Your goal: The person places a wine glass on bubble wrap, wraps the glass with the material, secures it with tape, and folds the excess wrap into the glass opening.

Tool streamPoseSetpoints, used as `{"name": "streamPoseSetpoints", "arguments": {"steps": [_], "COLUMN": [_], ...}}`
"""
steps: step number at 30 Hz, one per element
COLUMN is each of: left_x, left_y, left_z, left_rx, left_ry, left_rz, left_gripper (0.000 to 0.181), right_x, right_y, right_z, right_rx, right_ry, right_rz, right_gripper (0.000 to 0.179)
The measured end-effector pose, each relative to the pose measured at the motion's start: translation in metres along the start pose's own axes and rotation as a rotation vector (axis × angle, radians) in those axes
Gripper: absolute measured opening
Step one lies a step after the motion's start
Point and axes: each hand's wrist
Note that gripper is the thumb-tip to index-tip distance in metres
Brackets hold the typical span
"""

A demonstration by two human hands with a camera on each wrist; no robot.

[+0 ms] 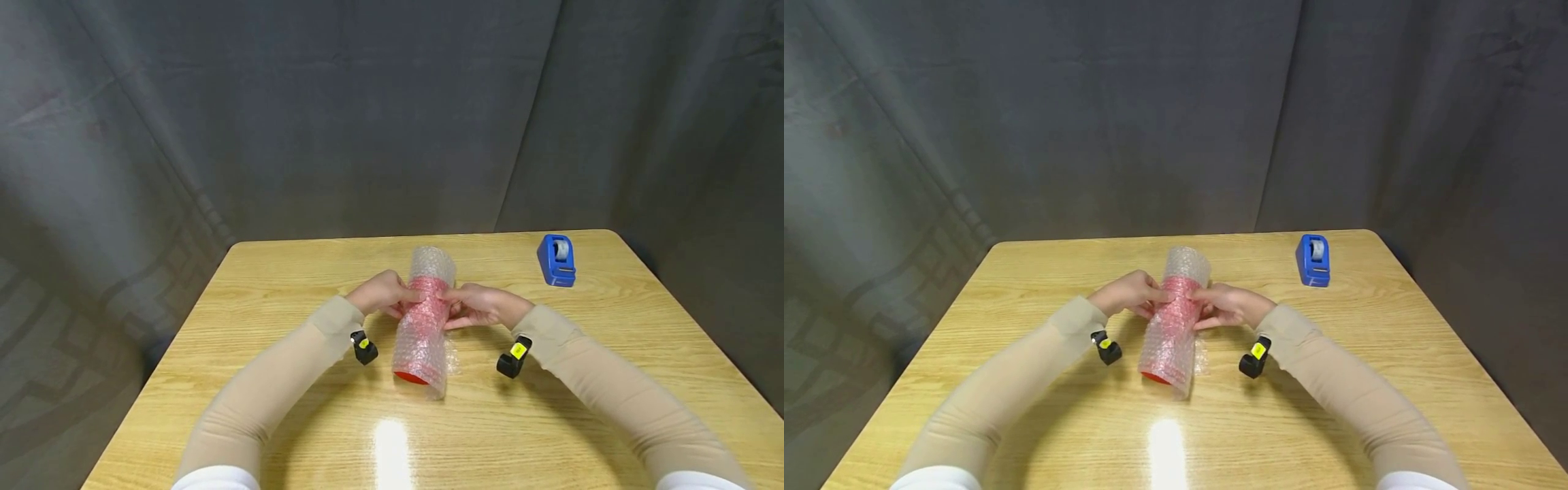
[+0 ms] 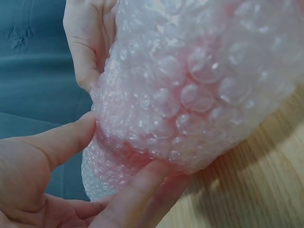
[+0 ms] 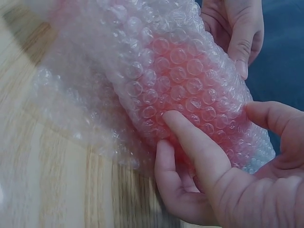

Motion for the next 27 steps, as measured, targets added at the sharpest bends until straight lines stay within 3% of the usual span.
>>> {"name": "streamPoseSetpoints", "arguments": {"steps": [8, 22, 27], "left_x": [-0.004, -0.006, -0.008], "left_y": [0.000, -0.012, -0.013], "left_z": [-0.003, -0.005, -0.005], "left_rx": [-0.018, -0.110, -0.105], "left_ry": [-0.009, -0.057, -0.045], "left_rz": [0.052, 0.180, 0.202], "left_gripper": [0.026, 0.045, 0.045], "right_x": [-0.003, -0.005, -0.005], "right_y": [0.000, 0.003, 0.005], "right_z": [0.002, 0.001, 0.001], "right_rx": [0.042, 0.059, 0.062], "right_ry": [0.002, 0.005, -0.002], "right_rz": [0.043, 0.043, 0.001], "right_gripper": [0.030, 0.033, 0.026]}}
Point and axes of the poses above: each hand's wrist, its own z-axis towards the middle knuckle, its own y-axis out of the back of the hand, x = y × z, and after that the axes turned 7 degrees about -x, right-handed
